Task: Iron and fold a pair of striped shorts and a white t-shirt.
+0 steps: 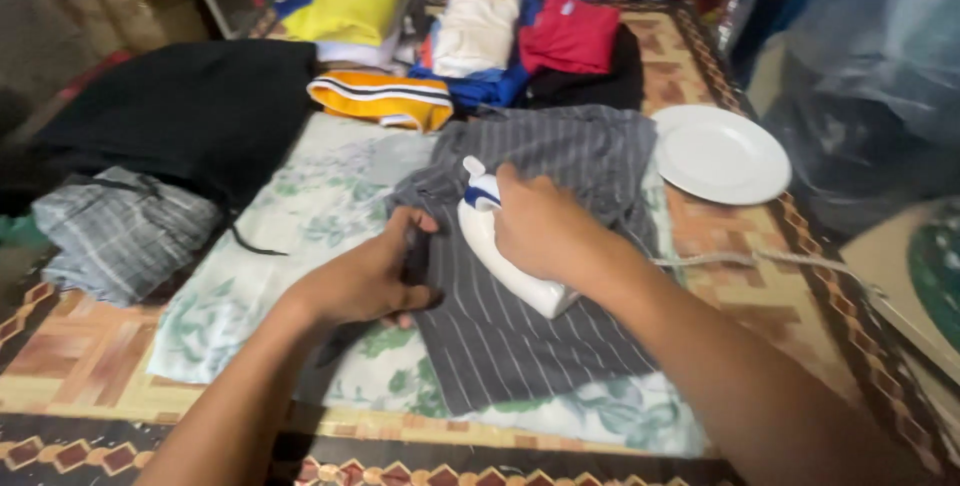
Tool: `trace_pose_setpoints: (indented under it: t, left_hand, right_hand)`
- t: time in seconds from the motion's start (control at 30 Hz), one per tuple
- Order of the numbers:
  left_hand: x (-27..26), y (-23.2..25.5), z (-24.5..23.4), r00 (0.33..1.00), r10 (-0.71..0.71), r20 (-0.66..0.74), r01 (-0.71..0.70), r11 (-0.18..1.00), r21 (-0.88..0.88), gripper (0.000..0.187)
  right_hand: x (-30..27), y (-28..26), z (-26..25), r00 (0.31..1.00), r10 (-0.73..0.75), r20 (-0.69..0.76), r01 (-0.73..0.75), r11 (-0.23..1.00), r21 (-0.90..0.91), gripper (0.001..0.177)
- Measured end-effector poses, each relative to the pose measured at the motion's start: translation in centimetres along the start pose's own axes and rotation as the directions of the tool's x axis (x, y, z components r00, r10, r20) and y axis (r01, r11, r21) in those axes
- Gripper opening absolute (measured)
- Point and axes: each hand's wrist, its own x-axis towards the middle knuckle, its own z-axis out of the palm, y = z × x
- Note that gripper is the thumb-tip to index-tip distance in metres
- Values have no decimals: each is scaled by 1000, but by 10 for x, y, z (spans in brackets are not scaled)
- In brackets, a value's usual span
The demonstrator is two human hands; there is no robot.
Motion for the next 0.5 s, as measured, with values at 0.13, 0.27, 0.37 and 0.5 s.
trace_pose_setpoints:
  t: [0.13,0.27,0.37,0.5]
  left_hand:
    - [0,1,0,999,40,28,-43,994,103,67]
    - [-3,3,-1,999,34,30,-39,984,175,75]
    - [-4,1,1,999,31,18,-35,973,228,84]
    - [-1,-3,1,1000,-2,4,1,977,214,93]
  right_hand:
    - [-54,-6,-43,958,168,232,-161,986,-47,46]
    - [-92,-26,-74,828,454,329,-408,890,-202,42]
    - [-98,-33,-78,769,552,322,-495,833,-247,39]
    - [-85,-4,-52,901,408,150,-372,903,-216,40]
